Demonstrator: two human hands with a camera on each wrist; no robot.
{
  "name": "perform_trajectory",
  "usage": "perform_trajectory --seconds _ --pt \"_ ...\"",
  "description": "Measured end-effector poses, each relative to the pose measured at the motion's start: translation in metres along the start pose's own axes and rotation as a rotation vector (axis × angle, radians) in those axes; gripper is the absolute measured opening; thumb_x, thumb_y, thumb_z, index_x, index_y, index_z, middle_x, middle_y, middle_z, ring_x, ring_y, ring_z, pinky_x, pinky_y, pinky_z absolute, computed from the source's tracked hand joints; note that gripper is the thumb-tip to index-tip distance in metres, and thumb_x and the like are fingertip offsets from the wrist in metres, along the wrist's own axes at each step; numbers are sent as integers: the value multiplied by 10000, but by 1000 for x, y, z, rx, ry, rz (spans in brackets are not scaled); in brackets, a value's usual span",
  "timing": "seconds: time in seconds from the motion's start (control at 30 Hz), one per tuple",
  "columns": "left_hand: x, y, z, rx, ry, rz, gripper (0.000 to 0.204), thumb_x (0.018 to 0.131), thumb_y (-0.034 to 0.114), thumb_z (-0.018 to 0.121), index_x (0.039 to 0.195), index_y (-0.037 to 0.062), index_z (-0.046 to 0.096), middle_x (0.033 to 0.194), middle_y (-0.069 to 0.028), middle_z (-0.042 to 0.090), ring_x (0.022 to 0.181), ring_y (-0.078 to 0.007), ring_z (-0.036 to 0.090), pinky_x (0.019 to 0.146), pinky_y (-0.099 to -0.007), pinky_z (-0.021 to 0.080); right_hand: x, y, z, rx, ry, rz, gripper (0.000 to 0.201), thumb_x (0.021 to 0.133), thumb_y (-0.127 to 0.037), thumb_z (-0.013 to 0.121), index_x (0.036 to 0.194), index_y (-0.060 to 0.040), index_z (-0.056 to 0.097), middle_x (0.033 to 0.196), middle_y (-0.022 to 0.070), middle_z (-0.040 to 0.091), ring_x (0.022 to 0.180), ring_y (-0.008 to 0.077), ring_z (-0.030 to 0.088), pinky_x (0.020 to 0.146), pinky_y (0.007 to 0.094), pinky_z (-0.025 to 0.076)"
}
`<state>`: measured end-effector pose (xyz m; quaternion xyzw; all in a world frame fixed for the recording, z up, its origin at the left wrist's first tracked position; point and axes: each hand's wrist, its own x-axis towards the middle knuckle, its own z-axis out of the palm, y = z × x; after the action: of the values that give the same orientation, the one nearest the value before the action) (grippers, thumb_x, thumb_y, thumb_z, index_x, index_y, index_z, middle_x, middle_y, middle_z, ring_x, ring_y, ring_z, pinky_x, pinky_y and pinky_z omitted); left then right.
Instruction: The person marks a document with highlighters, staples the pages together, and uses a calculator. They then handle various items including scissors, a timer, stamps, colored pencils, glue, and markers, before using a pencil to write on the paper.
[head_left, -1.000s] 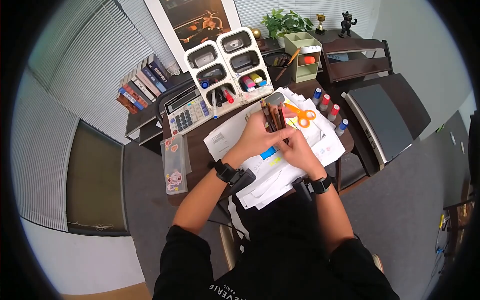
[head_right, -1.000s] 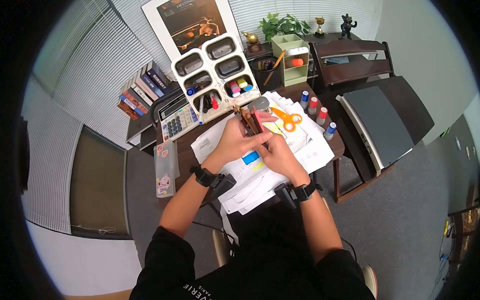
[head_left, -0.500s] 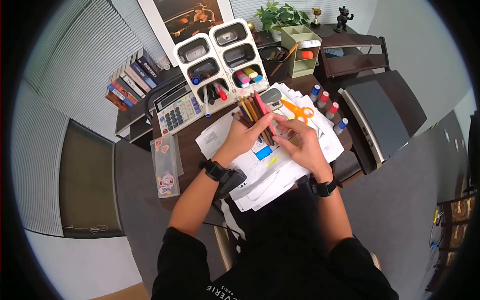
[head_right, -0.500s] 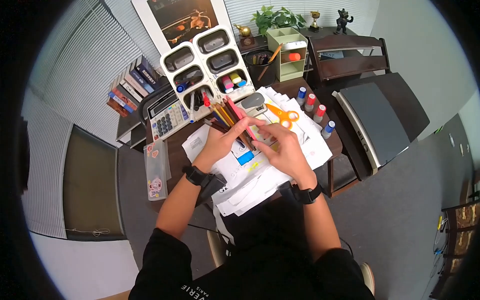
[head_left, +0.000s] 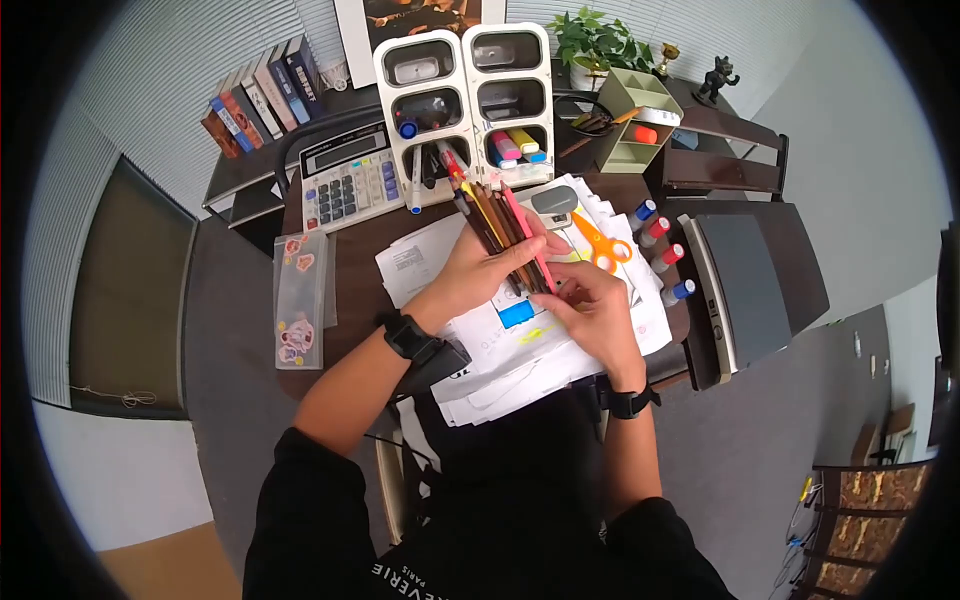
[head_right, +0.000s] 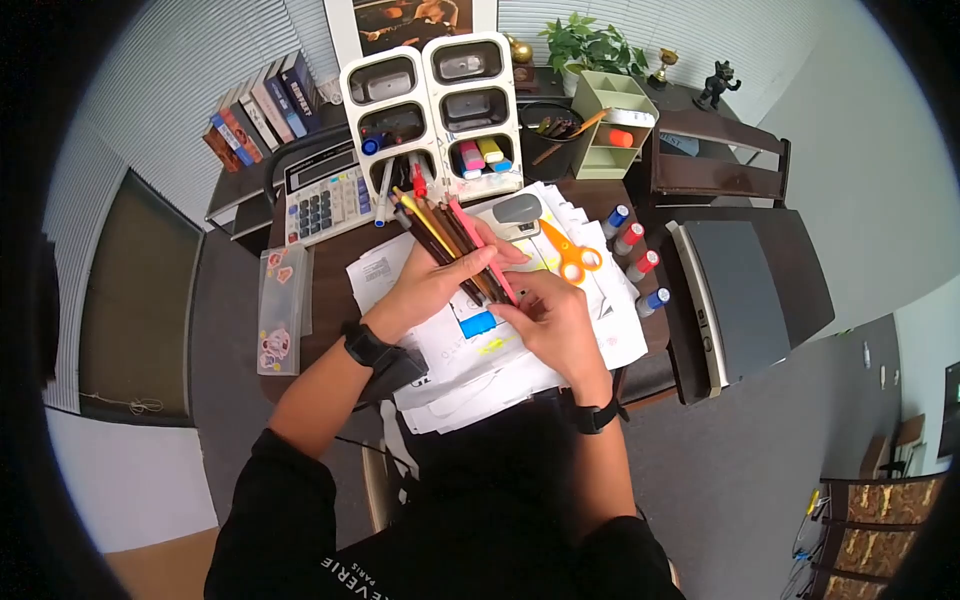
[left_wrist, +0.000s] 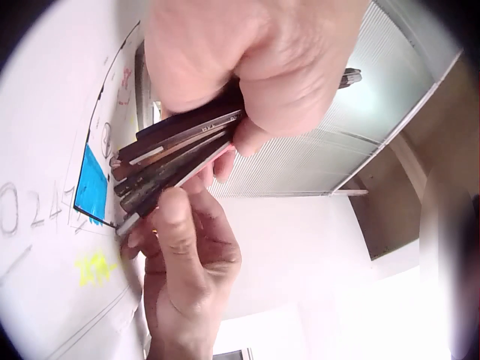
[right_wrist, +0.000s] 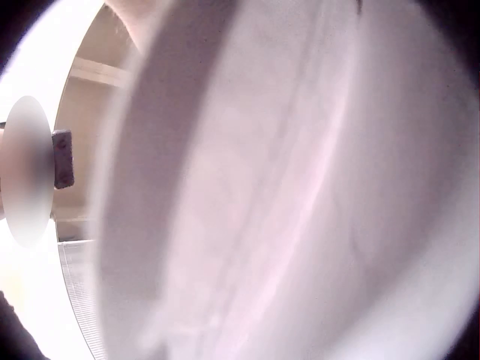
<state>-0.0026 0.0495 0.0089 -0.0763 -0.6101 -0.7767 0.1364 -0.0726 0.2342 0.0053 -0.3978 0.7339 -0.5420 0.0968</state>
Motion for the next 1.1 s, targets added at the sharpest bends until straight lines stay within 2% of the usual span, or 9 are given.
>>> perform_trajectory --seconds 0.1,0.17,0.23,0.27,0.3,0.5,0.7,0.9,1.1 --pt "0 11 3 91 -28 46 206 1024 177 597 1108 -11 589 1139 -135 689 1106 -208 667 961 -351 530 3 0 1 -151 26 -121 223 813 -33 808 1010 5 709 881 96 704 648 153 666 594 283 544" --pt "-4 17 5 517 -65 200 230 1029 183 588 1134 -22 604 1174 -107 680 1100 -181 651 954 -319 516 4 8 5 6 45 -142 236 833 1 779 1054 14 698 896 75 711 689 131 666 642 251 553" --pt "-5 -2 4 374 -64 179 238 1028 163 587 1182 -17 613 1203 -82 669 1090 -154 635 943 -291 506 3 18 8 161 59 -73 231 844 14 764 1064 20 694 901 60 713 720 113 663 665 240 550" --pt "-6 -8 3 259 -76 71 234 1025 153 593 1191 -10 619 1198 -78 672 1078 -147 637 937 -287 508 1 22 9 313 78 -8 226 855 26 750 1073 26 691 906 45 715 751 96 660 688 230 547" --pt "-6 -13 3 143 -92 -34 231 1021 142 598 1200 -3 626 1192 -73 675 1067 -140 638 930 -283 510 -1 24 9 307 73 1 226 855 26 750 1073 26 691 906 45 715 751 96 660 688 230 547" --pt "0 -10 -5 194 -43 -31 222 1017 113 599 1201 -10 620 1160 -81 695 1058 -143 652 934 -308 525 -1 26 9 291 81 47 250 880 29 727 1126 33 682 891 42 720 780 70 643 696 215 526" --pt "-2 -13 -9 124 25 -141 239 1021 129 596 1209 -15 633 1198 -104 702 1102 -168 660 964 -329 528 -2 28 9 252 60 67 260 883 19 725 1143 26 709 831 44 711 733 68 626 673 222 518" --pt "-1 -9 -4 84 -23 -110 257 1034 134 574 1234 -23 606 1229 -133 698 1132 -189 662 966 -338 535 -2 24 7 188 43 26 277 875 12 735 1151 17 721 798 42 697 693 70 604 635 223 500" --pt "-3 -2 1 140 15 -107 237 1033 141 581 1210 -16 603 1124 -105 720 1074 -180 674 945 -337 543 0 25 8 184 71 -13 220 889 -2 736 1107 30 725 824 47 698 686 80 602 627 225 498"
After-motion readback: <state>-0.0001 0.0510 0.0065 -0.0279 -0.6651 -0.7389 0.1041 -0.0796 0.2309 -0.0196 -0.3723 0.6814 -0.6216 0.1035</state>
